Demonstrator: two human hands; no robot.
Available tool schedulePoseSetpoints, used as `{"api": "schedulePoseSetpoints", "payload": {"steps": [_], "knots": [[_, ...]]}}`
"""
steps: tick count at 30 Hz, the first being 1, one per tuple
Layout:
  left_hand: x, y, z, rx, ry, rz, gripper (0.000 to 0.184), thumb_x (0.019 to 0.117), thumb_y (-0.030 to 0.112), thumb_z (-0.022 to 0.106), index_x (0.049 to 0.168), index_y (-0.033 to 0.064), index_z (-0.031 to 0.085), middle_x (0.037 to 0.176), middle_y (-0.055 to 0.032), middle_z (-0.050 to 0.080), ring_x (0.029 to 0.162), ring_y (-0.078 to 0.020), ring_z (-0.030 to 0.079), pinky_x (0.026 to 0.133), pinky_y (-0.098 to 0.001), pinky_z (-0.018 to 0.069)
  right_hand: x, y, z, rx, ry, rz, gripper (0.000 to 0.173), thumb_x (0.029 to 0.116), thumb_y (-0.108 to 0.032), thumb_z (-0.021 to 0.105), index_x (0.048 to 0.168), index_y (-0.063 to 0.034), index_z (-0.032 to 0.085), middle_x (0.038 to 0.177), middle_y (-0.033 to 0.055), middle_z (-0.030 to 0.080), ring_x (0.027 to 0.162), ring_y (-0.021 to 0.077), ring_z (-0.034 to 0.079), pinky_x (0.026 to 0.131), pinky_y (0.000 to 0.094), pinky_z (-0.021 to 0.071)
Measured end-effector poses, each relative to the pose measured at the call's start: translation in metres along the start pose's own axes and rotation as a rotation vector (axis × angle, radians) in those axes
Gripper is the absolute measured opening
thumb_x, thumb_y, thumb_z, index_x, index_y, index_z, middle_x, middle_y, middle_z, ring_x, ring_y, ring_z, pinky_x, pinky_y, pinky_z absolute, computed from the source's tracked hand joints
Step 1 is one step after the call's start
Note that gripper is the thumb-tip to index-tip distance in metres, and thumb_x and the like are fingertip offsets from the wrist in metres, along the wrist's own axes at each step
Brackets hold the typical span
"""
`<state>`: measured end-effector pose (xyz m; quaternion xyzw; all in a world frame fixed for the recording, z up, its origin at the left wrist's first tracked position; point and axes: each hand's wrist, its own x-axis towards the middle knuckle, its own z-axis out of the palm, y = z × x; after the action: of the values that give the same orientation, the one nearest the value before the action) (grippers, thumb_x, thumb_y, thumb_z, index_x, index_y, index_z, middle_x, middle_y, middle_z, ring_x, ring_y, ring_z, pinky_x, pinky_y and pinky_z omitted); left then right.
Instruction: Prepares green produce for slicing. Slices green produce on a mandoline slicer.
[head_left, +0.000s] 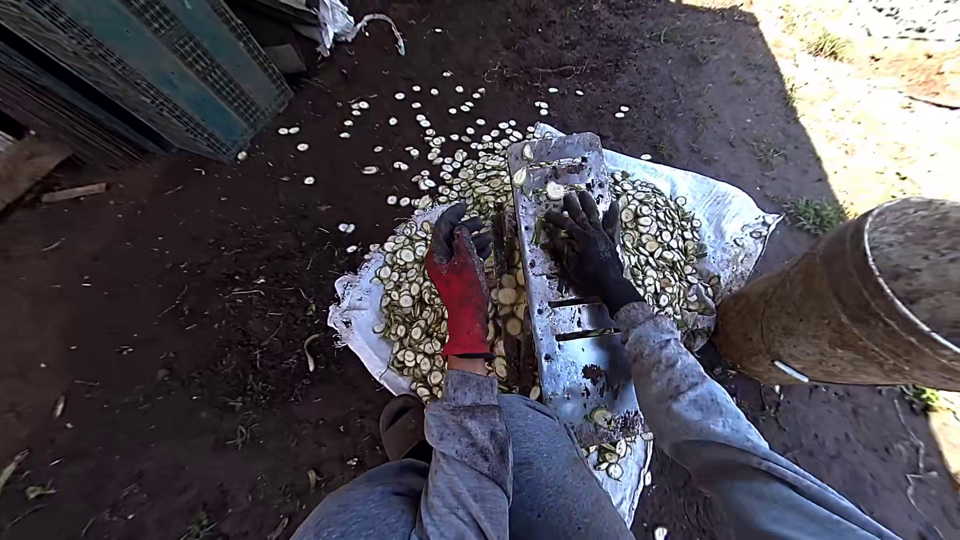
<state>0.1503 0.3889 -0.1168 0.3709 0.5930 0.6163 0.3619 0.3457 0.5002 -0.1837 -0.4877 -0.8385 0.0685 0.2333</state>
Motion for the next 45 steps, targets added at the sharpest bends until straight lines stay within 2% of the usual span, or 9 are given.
{"api": "schedulePoseSetpoints", "payload": {"steps": [6,11,16,18,21,25,32,40,45], "knots": [[-0.004,0.014,0.007,-0.062,-0.009,-0.005,0.036,0.113,0.028,0.037,0.147,0.0222,0.049,0.124,-0.0058,0.068,0.084,-0.0177,0.072,0.073,-0.0309,0.0602,-0.176,-0.037,-0.006,0.053,0.032,0.021,0.044,0.1044,-0.049,0.041,0.142,-0.0365,0.062,0.158,0.0048,0.048,0.154,0.0416,0.025,0.118,0.0756,0.0021],[-0.005,0.012,0.009,-0.05,-0.031,0.004,0.035,0.113,0.026,0.038,0.145,0.0202,0.051,0.121,-0.0061,0.069,0.083,-0.0193,0.073,0.071,-0.032,0.0615,-0.047,-0.007,0.001,-0.128,-0.036,0.095,0.05,0.1039,-0.051,0.041,0.153,-0.043,0.046,0.17,0.0137,0.021,0.158,0.0407,0.004,0.12,0.0726,-0.0046],[-0.004,0.0,0.002,-0.041,0.023,-0.019,0.035,0.1129,0.028,0.039,0.144,0.0209,0.052,0.118,-0.0091,0.07,0.08,-0.021,0.072,0.07,-0.0348,0.0616,0.004,0.002,-0.004,-0.111,-0.063,0.182,0.07,0.097,-0.06,0.047,0.161,-0.0347,0.032,0.17,0.0174,0.016,0.158,0.0412,0.003,0.122,0.0679,-0.0015],[0.0,-0.001,0.004,-0.063,0.03,-0.005,0.037,0.113,0.029,0.038,0.147,0.0213,0.05,0.121,-0.0091,0.069,0.083,-0.0191,0.072,0.073,-0.034,0.0613,0.004,0.001,-0.015,-0.045,0.049,0.129,0.088,0.0884,-0.07,0.058,0.16,-0.0225,0.037,0.163,0.0198,0.033,0.153,0.0422,0.023,0.122,0.0651,0.0156],[-0.002,0.001,0.006,-0.044,0.003,0.004,0.036,0.113,0.027,0.038,0.147,0.0218,0.05,0.121,-0.0076,0.069,0.082,-0.0187,0.072,0.072,-0.0329,0.061,0.025,-0.011,-0.017,0.016,0.138,-0.087,0.056,0.0908,-0.048,0.068,0.133,-0.0111,0.066,0.127,0.0157,0.066,0.123,0.0384,0.058,0.1,0.059,0.0446],[-0.001,0.001,0.006,-0.006,-0.009,-0.015,0.035,0.113,0.026,0.038,0.146,0.0212,0.051,0.118,-0.0074,0.07,0.078,-0.0189,0.072,0.069,-0.0323,0.0605,0.015,-0.029,-0.015,0.074,0.002,-0.136,0.022,0.0991,-0.026,0.065,0.104,-0.0064,0.073,0.099,0.0162,0.07,0.1,0.0358,0.067,0.088,0.0547,0.0523],[0.009,0.005,0.007,-0.084,0.005,0.021,0.036,0.113,0.022,0.036,0.145,0.0131,0.05,0.12,-0.0079,0.068,0.085,-0.0131,0.072,0.076,-0.0286,0.0603,-0.122,-0.036,-0.006,0.118,0.111,-0.152,0.026,0.0959,-0.031,0.063,0.091,-0.0106,0.078,0.077,0.0074,0.073,0.075,0.0258,0.069,0.075,0.0456,0.0526],[0.008,0.008,0.013,-0.072,0.012,0.047,0.037,0.1128,0.017,0.036,0.147,0.0097,0.048,0.126,-0.0113,0.066,0.089,-0.0132,0.071,0.079,-0.029,0.0596,0.082,0.0,-0.004,-0.116,-0.077,-0.03,0.034,0.1056,-0.025,0.047,0.127,-0.0085,0.068,0.116,0.0192,0.071,0.115,0.0397,0.064,0.102,0.0572,0.044],[0.001,0.005,0.007,-0.097,0.028,-0.002,0.036,0.113,0.022,0.037,0.146,0.0142,0.05,0.121,-0.0097,0.067,0.084,-0.0159,0.071,0.075,-0.0312,0.0605,0.003,-0.019,-0.008,-0.086,0.035,0.038,0.037,0.1058,-0.034,0.05,0.126,-0.0102,0.07,0.099,0.0194,0.071,0.097,0.0393,0.069,0.086,0.0576,0.0521]]}}
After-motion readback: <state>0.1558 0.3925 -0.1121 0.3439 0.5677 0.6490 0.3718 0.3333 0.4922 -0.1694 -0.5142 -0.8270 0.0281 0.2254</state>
